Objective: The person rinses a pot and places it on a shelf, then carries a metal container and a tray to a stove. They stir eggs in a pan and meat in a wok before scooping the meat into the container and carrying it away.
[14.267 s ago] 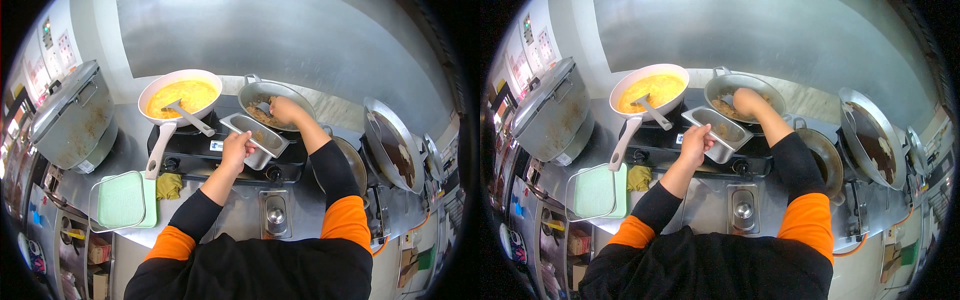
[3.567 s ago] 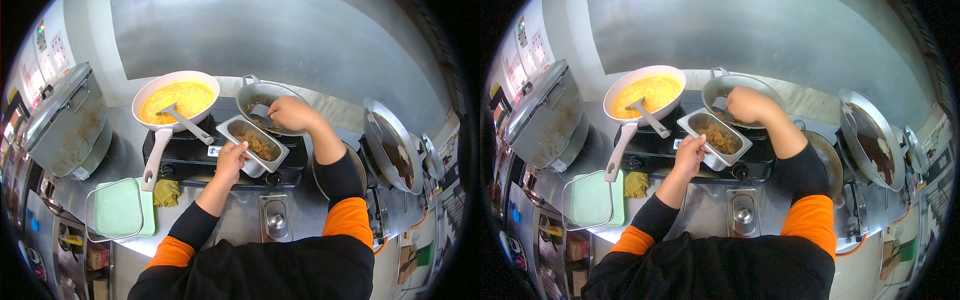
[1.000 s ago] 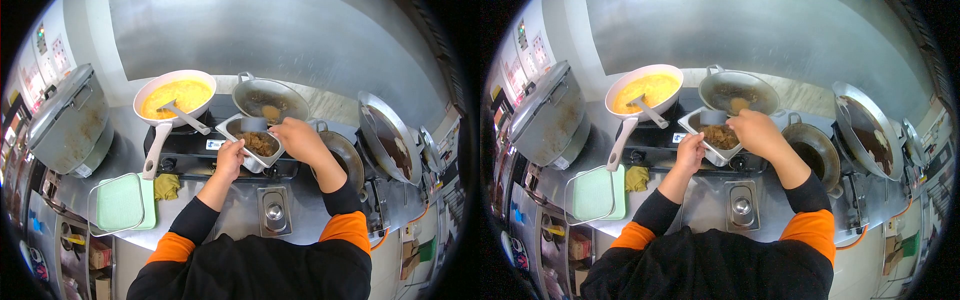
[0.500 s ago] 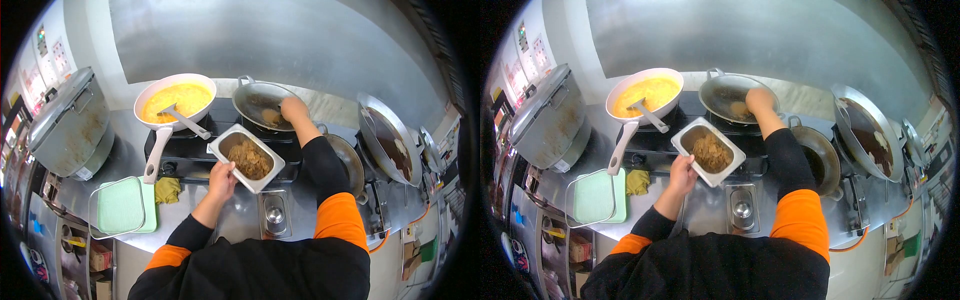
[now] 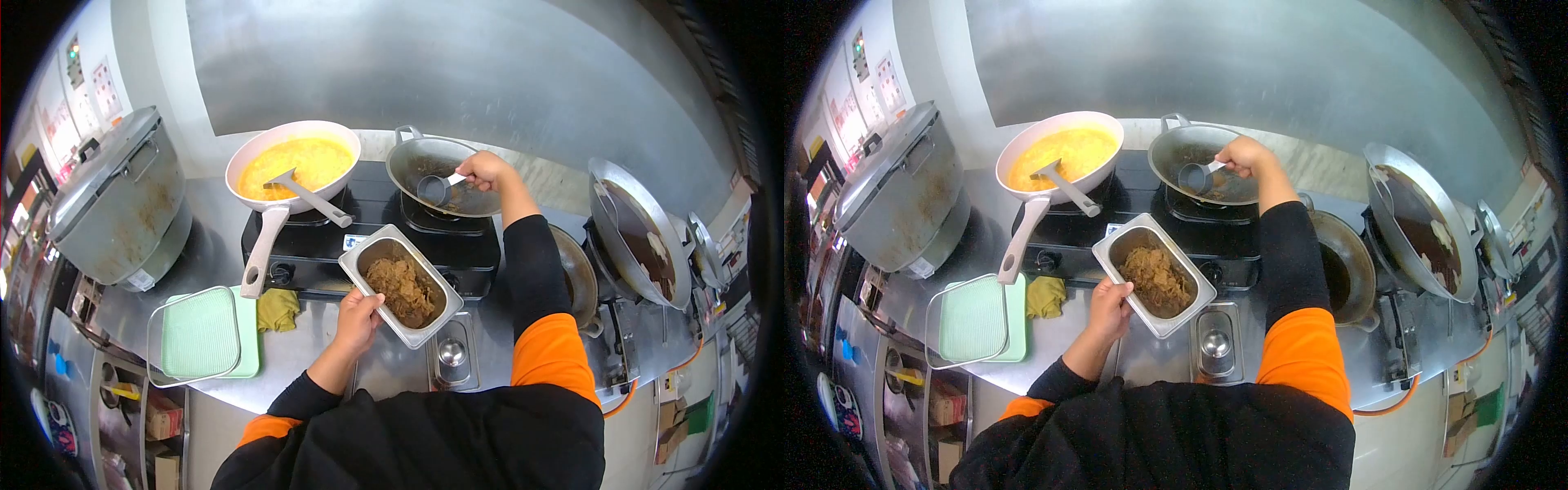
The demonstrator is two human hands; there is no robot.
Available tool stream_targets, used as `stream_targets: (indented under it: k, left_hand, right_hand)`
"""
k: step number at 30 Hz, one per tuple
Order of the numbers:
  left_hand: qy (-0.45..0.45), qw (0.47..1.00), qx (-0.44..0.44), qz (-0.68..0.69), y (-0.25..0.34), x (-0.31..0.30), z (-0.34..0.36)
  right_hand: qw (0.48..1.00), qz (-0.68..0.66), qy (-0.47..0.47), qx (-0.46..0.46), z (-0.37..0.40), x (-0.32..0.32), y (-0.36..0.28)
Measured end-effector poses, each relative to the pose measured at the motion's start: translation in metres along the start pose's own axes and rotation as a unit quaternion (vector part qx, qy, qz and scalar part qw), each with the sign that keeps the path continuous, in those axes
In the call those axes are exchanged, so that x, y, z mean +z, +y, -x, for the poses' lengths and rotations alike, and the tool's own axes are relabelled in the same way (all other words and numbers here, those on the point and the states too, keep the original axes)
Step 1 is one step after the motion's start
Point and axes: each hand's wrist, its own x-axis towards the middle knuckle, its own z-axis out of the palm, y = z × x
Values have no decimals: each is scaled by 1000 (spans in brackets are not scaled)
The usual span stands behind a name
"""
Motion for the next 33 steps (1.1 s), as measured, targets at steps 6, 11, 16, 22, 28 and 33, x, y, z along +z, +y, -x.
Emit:
stream_targets:
  k: [6,11,16,22,28,33]
  left_hand:
    - [-20,1000,9,-6,-4,-11,1]
    - [21,999,4,-29,-3,-12,8]
    - [38,999,9,4,-16,-29,29]
    - [91,996,14,-8,-28,-45,77]
    - [151,988,-1,-1,-53,-62,107]
    - [141,990,4,-11,-64,-73,121]
  right_hand:
    - [986,-159,-31,-32,47,-3,-4]
    - [978,-146,-59,-137,113,24,-9]
    - [893,247,11,-377,192,112,28]
    - [870,291,39,-396,245,174,64]
    - [864,374,-6,-338,245,234,87]
    - [832,414,-101,-356,249,246,86]
